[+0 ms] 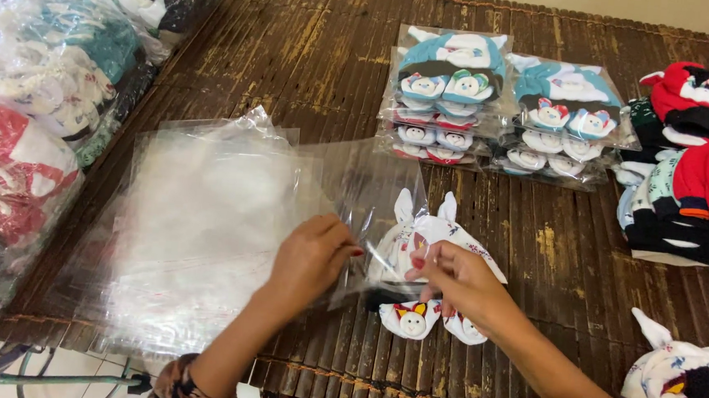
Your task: Packaging baby hats and booties into clear plastic bags.
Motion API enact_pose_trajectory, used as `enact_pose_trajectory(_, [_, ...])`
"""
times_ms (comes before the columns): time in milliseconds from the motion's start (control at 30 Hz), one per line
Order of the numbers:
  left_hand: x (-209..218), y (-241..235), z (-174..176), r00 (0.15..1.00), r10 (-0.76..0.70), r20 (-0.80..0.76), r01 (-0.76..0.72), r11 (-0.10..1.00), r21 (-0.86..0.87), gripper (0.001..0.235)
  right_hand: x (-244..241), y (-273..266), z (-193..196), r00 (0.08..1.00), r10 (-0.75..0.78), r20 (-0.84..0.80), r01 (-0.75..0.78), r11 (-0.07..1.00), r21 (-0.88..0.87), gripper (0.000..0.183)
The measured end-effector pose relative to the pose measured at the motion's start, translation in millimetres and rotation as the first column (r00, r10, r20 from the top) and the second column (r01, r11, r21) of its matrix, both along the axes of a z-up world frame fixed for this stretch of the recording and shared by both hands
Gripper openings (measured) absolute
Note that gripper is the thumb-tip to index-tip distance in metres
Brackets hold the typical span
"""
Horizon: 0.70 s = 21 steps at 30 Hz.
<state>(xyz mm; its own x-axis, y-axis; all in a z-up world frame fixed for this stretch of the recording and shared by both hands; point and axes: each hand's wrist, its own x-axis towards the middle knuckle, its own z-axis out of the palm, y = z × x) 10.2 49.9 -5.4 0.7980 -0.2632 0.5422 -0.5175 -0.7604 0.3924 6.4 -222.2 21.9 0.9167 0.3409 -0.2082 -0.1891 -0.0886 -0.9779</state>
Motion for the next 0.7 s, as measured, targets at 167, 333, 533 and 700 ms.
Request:
enact_pose_trajectory(167, [-39.6,-49.9,6.6,0.996,-0.063,0.064,0.047,0.972,0.231,0.063,14.2,3.5,-8.1,0.978,-0.163,-0.127,0.174,0.981,0.081,0.023])
enact_pose_trajectory(333, [-25.9,-45.0,-26.5,0.976,-0.045,0.212,-0.020,0.956,0.293,0.008,30.2,-18.8,-29.4,0.982,-0.182,-0.057,0.184,0.982,0.040,0.021])
enact_pose_trajectory(533, [-15.3,-27.4,-4.6,0.966,0.073,0.248,-0.120,0.976,0.179,0.012,33.8,-75.2,-24.9,0.918,0.075,0.389,0.243,0.671,-0.701,0.041])
enact_pose_trajectory(700, [-26.4,-26.0,36.6,0.958,0.150,0.245,-0.193,0.968,0.162,0.014,14.4,-64.2,-18.0,0.977,0.130,0.168,0.101,0.413,-0.905,0.067])
